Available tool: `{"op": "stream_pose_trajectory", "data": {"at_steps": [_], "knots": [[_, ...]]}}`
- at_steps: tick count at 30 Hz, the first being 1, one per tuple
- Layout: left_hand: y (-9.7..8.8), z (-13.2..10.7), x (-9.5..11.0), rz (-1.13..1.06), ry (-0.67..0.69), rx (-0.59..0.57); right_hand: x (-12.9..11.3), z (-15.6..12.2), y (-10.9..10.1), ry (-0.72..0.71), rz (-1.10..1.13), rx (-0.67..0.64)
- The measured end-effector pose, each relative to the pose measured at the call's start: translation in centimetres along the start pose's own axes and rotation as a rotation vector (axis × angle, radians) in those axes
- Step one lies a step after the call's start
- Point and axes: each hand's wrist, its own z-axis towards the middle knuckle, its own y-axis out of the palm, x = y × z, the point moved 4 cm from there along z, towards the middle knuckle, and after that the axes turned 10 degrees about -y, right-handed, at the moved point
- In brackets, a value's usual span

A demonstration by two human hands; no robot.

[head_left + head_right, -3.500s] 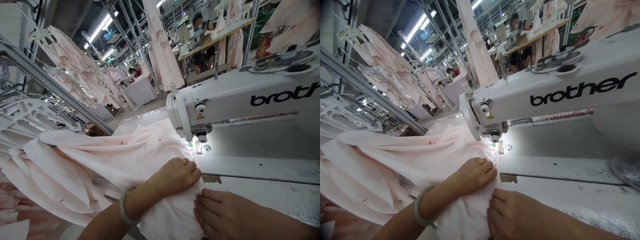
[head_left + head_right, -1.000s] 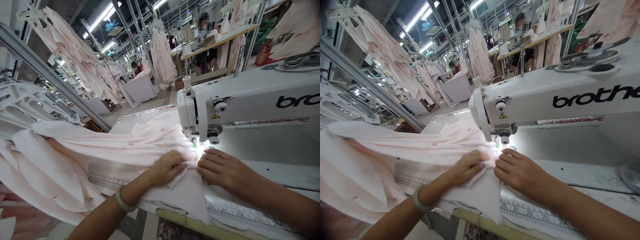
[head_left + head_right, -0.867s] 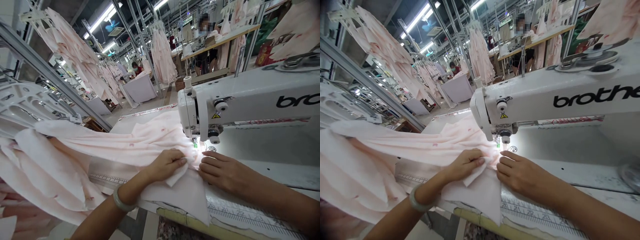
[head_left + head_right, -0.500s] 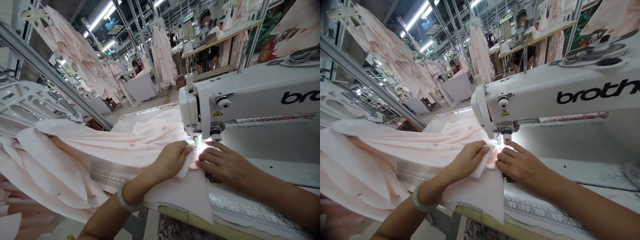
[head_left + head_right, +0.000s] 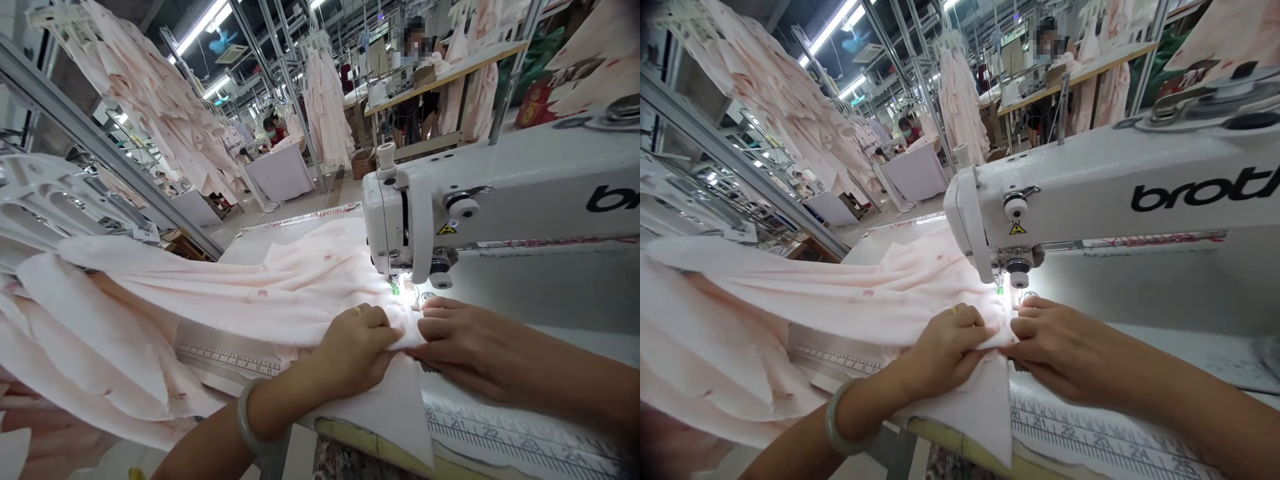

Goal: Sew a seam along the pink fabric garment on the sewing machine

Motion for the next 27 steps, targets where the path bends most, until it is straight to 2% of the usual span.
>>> {"op": "stream_pose_trajectory", "data": {"at_steps": [3, 5, 8, 11, 13, 17, 22, 27], "knots": [[0.4, 0.2, 0.4, 0.153, 0.161, -0.003, 0.1, 0.0, -0.1, 0.054, 0.078, -0.036], [0.5, 0.4, 0.3, 0.195, 0.208, -0.048, 0.1, 0.1, -0.4, 0.062, 0.112, -0.029], [0.5, 0.8, 0.1, 0.247, 0.228, -0.117, 0.5, 0.1, -1.2, 0.060, 0.030, 0.100], [0.3, 1.0, 0.0, 0.287, 0.279, -0.130, 1.5, -0.4, -1.4, 0.095, -0.140, 0.254], [0.1, 1.2, -0.1, 0.278, 0.314, -0.118, 2.2, -0.6, -0.8, 0.109, -0.175, 0.263], [0.1, 1.2, -0.4, 0.217, 0.302, -0.100, 2.8, -0.6, 0.0, 0.126, -0.166, 0.191], [0.4, 1.0, -0.9, 0.107, 0.266, -0.116, 2.0, -0.3, -0.6, 0.077, -0.296, 0.199], [0.9, 1.2, -1.2, 0.075, 0.229, -0.167, 2.0, -0.7, -0.1, 0.096, -0.354, 0.185]]}}
